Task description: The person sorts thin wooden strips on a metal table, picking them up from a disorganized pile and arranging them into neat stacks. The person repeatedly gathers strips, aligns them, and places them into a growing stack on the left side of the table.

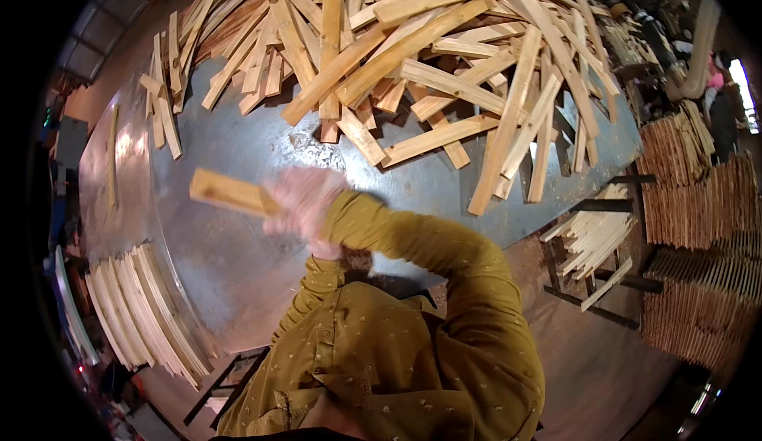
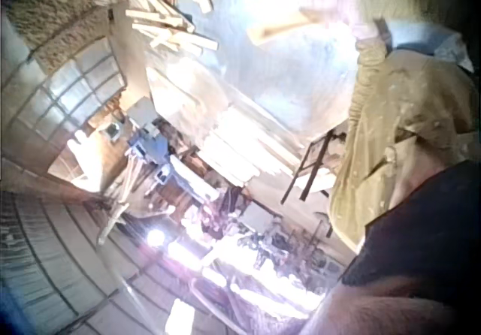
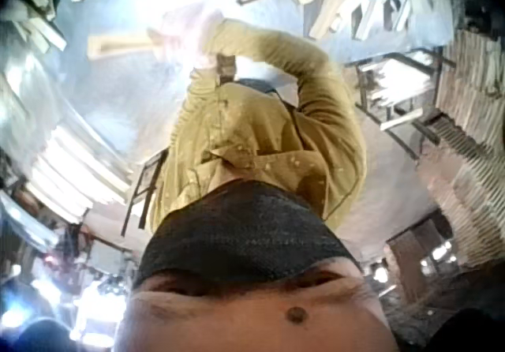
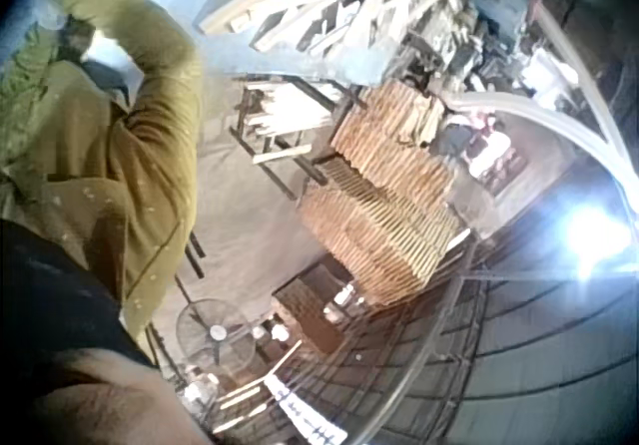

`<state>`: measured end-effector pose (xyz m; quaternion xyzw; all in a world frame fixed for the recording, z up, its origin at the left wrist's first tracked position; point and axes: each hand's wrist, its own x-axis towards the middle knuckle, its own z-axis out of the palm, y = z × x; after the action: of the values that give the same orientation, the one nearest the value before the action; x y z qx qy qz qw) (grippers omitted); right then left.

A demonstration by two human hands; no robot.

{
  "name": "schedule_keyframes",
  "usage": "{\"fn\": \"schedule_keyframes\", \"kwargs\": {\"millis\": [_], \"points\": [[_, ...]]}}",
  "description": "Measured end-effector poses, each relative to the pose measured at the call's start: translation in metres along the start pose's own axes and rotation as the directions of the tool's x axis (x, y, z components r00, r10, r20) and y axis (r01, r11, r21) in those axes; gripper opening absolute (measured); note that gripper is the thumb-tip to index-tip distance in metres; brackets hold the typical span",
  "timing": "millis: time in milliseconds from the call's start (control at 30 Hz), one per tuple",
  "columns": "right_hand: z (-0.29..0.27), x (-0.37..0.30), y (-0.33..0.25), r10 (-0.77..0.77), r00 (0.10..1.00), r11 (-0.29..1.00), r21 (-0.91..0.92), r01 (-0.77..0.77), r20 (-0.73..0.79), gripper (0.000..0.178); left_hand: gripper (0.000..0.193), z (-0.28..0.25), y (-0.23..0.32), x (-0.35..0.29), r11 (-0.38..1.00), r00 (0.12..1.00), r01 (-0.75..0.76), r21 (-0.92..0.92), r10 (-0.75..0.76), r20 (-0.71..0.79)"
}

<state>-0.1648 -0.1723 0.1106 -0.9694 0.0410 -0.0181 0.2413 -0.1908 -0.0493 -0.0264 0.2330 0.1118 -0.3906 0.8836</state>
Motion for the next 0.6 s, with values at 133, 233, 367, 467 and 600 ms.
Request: {"fn": "schedule_keyframes", "kwargs": {"millis": [133,233,367,467,600], "points": [[-0.092,0.03,0.159,-0.127,0.89,0.861,-0.494,-0.12,-0.437,0.093,0.053,0.065,0.015,0.001,0.877,0.956,-0.228,0.422,0.283,-0.073],[-0.116,0.054,0.211,0.057,0.989,0.721,-0.691,0.055,0.138,0.083,0.045,0.04,0.043,0.007,0.927,0.941,-0.101,0.361,0.207,-0.266],[-0.069,0.07,0.108,-0.385,0.886,0.795,-0.394,0.46,0.257,0.015,0.061,-0.011,0.071,-0.002,0.923,0.931,-0.006,0.385,0.146,-0.334],[0.016,0.029,0.03,-0.671,0.703,0.714,-0.047,0.698,0.236,0.011,0.08,0.028,0.069,-0.022,0.995,0.986,-0.006,0.104,0.023,-0.166],[-0.011,0.03,0.028,-0.796,0.602,0.569,0.259,0.78,-0.065,0.014,0.092,-0.048,0.067,-0.029,0.923,0.899,0.123,0.364,-0.259,0.353]]}}
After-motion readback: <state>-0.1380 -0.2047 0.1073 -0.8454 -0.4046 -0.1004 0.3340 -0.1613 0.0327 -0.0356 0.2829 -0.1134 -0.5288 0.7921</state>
